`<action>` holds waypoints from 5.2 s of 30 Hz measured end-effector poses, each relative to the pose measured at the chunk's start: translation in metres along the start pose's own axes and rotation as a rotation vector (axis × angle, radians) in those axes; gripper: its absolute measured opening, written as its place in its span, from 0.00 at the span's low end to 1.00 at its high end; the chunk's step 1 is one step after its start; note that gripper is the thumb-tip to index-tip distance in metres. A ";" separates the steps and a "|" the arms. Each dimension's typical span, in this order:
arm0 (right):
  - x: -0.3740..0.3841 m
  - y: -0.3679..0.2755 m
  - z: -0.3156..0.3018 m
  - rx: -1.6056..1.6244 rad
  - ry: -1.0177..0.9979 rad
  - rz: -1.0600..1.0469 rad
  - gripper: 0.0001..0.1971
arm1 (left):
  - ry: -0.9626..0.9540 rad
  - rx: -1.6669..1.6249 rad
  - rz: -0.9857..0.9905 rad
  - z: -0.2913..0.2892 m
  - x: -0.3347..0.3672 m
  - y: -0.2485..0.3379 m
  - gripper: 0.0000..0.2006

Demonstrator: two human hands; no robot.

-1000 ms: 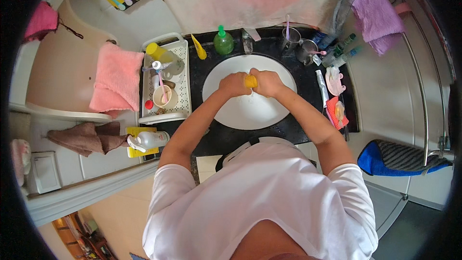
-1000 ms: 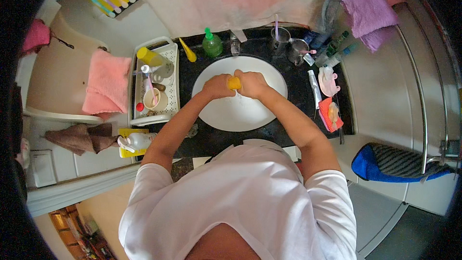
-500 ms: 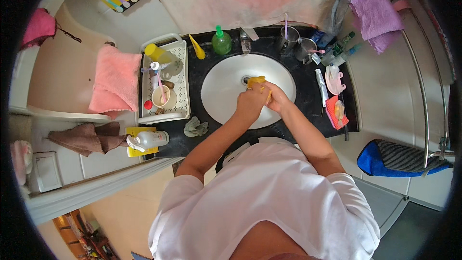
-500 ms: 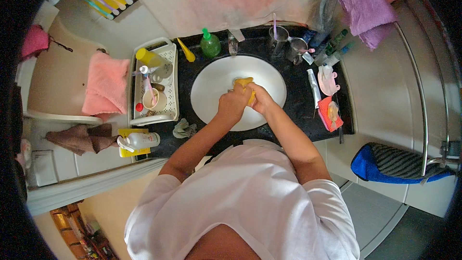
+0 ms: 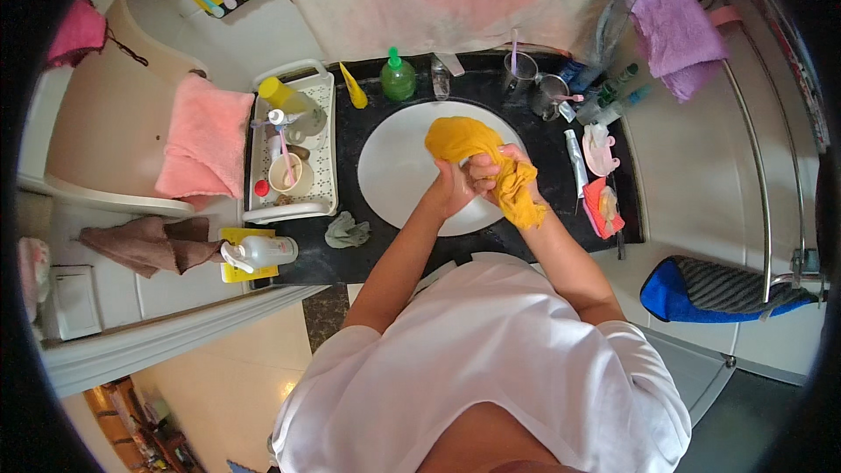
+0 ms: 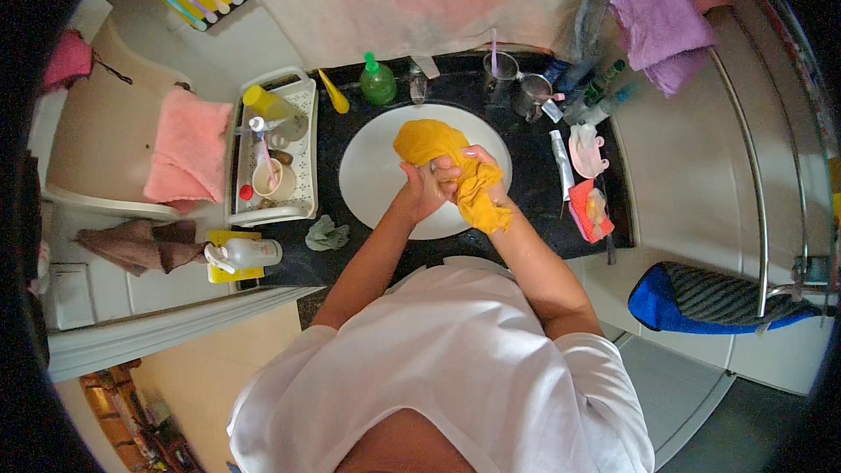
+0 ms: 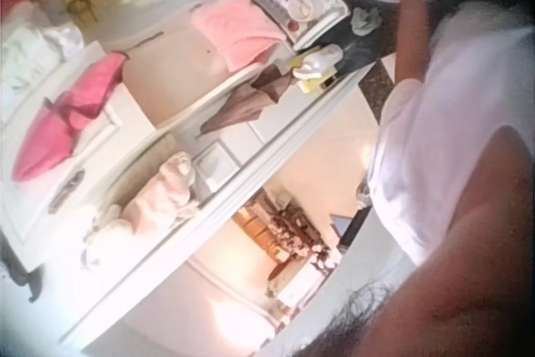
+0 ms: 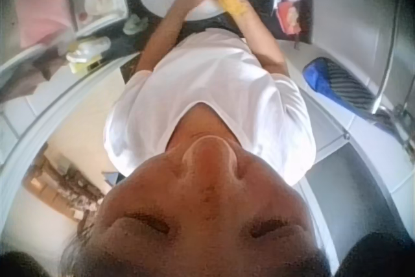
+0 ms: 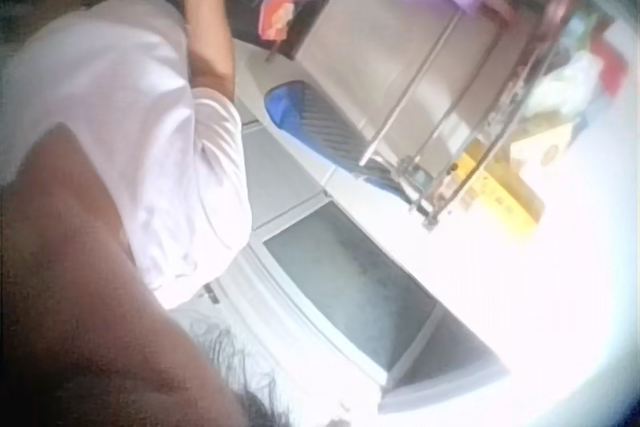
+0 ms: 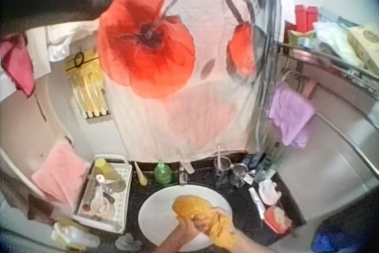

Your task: The person washes a yellow cloth under running water in a bathroom sink, wringing it out repeatedly. They then switch to a green cloth, apply liquid soap from a bottle, and wash it under the tap before wringing it out and walking away.

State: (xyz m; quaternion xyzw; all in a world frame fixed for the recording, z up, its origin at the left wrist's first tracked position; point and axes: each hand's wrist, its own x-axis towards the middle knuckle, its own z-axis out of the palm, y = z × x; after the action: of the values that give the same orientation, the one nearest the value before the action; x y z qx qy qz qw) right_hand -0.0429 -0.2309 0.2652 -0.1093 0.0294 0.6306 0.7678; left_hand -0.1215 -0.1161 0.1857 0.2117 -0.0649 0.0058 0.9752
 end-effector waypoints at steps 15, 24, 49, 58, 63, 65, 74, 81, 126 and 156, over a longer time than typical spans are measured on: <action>0.002 0.000 0.015 -2.342 0.351 -0.096 0.51 | 0.562 1.434 0.028 -0.047 0.060 0.040 0.25; 0.018 0.000 0.011 -1.530 0.332 -0.303 0.29 | 0.452 0.643 -0.111 0.012 0.025 0.089 0.49; -0.014 0.009 0.054 -0.593 0.123 0.174 0.24 | -0.380 2.350 0.973 0.053 0.037 0.140 0.08; 0.008 -0.034 0.011 -2.054 0.221 -0.231 0.21 | -0.173 2.445 0.159 0.025 0.045 0.115 0.07; 0.018 -0.049 0.034 -2.554 0.238 -0.159 0.15 | 0.025 2.253 -0.042 0.029 0.039 0.099 0.11; 0.021 -0.054 0.033 -2.665 0.164 -0.172 0.15 | 0.079 2.162 -0.108 0.029 0.038 0.095 0.12; 0.023 -0.057 0.035 -2.616 -0.056 -0.576 0.15 | 0.020 1.530 -0.131 0.028 0.030 0.090 0.11; 0.020 -0.040 0.052 -2.288 0.021 -0.575 0.32 | -0.033 1.825 -0.037 0.022 0.041 0.114 0.29; 0.000 0.006 0.048 -0.296 -0.116 0.034 0.12 | -0.111 2.410 1.278 0.071 0.020 0.112 0.22; -0.018 0.025 0.095 -0.614 -0.014 0.090 0.24 | -0.527 2.286 1.133 0.127 0.053 0.177 0.08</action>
State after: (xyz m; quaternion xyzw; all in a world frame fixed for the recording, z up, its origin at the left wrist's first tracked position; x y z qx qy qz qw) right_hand -0.0800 -0.2247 0.3580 -0.3301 -0.1630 0.6441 0.6705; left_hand -0.0919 -0.0086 0.3800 0.8552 -0.2913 0.4240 0.0642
